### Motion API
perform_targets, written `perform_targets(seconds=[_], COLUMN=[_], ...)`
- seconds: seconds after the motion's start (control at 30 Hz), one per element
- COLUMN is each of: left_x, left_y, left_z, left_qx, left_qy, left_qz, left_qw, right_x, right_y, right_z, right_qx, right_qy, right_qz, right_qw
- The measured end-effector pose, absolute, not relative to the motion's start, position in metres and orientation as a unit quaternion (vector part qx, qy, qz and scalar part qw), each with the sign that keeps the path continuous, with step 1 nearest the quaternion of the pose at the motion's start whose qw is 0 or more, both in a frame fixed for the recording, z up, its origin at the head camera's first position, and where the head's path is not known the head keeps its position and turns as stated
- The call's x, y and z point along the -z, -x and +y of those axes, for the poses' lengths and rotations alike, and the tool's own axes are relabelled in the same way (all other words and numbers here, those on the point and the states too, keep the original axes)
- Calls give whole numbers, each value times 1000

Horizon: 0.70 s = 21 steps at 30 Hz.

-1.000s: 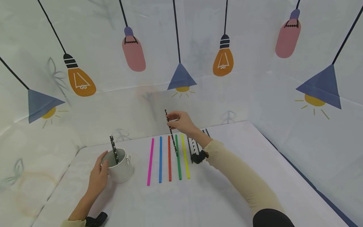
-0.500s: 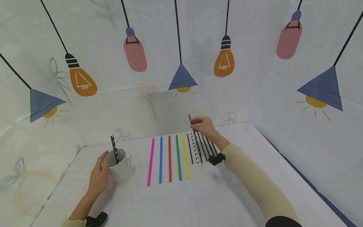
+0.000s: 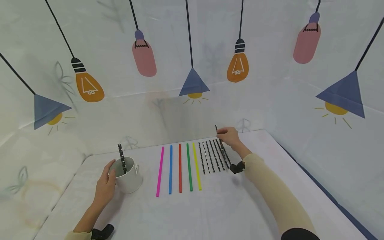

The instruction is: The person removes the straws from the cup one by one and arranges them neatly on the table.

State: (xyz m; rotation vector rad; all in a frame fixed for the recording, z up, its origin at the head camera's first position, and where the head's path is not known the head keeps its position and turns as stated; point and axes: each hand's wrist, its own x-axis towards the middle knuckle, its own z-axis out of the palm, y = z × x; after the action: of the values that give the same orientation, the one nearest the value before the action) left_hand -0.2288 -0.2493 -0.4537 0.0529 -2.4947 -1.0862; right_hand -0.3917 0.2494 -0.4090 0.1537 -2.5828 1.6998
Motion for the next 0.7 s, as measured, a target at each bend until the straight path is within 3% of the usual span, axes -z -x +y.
perform_targets(seconds=[0.7], left_x=[454], left_y=[228], left_z=[-250], left_qx=[393], left_qy=[-15], left_qz=[-898], left_qw=[197], right_x=[453], right_y=[409], right_z=[284], right_qx=[-455], right_qy=[-30], right_qz=[-889], right_qw=[43])
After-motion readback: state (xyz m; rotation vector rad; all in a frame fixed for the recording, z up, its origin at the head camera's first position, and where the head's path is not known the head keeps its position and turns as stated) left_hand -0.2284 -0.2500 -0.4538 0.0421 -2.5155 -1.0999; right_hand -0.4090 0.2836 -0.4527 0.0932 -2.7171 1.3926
